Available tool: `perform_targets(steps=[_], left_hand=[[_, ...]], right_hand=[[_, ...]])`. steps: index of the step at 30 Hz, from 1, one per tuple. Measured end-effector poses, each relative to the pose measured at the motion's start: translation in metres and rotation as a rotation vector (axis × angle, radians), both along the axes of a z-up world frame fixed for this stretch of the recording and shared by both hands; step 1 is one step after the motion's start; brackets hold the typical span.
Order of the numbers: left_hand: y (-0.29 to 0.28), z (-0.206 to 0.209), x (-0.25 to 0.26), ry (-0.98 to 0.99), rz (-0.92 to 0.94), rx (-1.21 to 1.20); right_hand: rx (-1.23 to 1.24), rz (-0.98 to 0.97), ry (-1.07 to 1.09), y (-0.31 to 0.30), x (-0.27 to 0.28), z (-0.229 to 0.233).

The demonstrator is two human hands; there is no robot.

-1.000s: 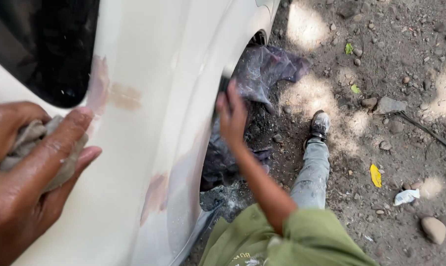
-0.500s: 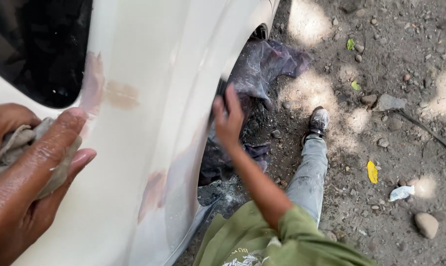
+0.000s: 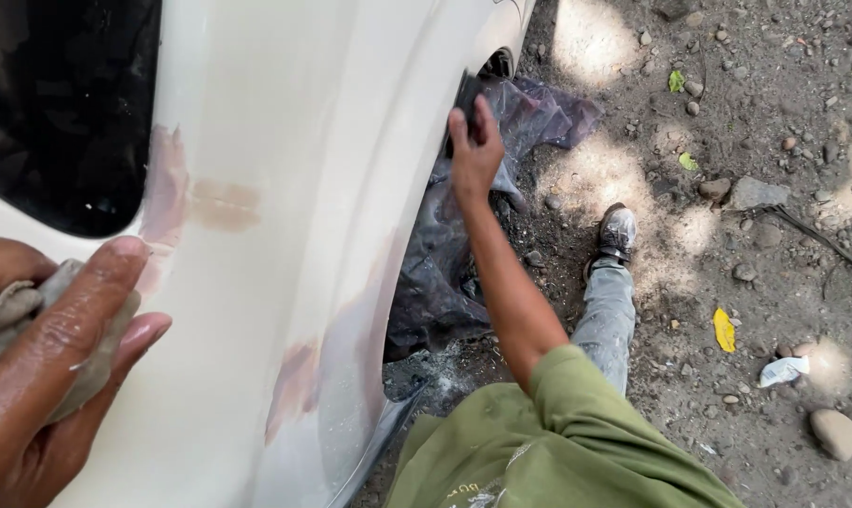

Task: The person sands the side panel of a white car using a sanding block and a cloth. They repeatedly rub the surface to smooth it, occasionally dipping the block into a bucket of water to wet it before resuming sanding.

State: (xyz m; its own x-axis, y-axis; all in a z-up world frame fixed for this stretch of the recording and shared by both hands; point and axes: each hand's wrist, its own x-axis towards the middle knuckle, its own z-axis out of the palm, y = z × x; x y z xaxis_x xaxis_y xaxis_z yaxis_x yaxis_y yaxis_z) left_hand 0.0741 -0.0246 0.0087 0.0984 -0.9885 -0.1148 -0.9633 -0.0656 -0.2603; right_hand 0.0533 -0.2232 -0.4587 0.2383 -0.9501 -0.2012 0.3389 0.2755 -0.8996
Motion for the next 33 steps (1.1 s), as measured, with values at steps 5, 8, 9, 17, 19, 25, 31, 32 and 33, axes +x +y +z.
perform_targets(steps=[5,8,9,17,19,25,31,32,33], left_hand=[[0.013,-0.001,0.0,0.037,0.033,0.019],[0.014,-0.008,0.006,0.06,0.039,0.018],[0.013,-0.007,0.007,0.062,0.03,0.001],[-0.044,-0.013,-0.017,-0.357,-0.186,0.216],[-0.065,-0.023,-0.023,-0.659,-0.318,0.391],[-0.162,-0.046,-0.032,-0.764,-0.124,0.66],[-0.166,-0.042,-0.021,-0.839,-0.172,0.54],[-0.159,-0.032,-0.026,-0.838,-0.169,0.541],[-0.151,-0.024,-0.032,-0.886,-0.16,0.602]], right_hand=[[-0.092,0.0,0.037,0.068,-0.028,0.018],[-0.126,0.061,0.038,0.077,-0.029,0.002],[-0.093,0.045,0.116,0.044,-0.019,-0.003],[-0.249,0.04,0.05,0.086,-0.042,0.019],[-0.055,0.086,0.041,0.055,-0.03,0.015],[-0.08,0.064,0.029,0.036,-0.031,0.028],[0.034,0.129,-0.002,-0.007,-0.014,0.01],[0.034,0.132,-0.002,-0.007,-0.014,0.014],[0.031,0.102,0.016,-0.003,-0.019,0.016]])
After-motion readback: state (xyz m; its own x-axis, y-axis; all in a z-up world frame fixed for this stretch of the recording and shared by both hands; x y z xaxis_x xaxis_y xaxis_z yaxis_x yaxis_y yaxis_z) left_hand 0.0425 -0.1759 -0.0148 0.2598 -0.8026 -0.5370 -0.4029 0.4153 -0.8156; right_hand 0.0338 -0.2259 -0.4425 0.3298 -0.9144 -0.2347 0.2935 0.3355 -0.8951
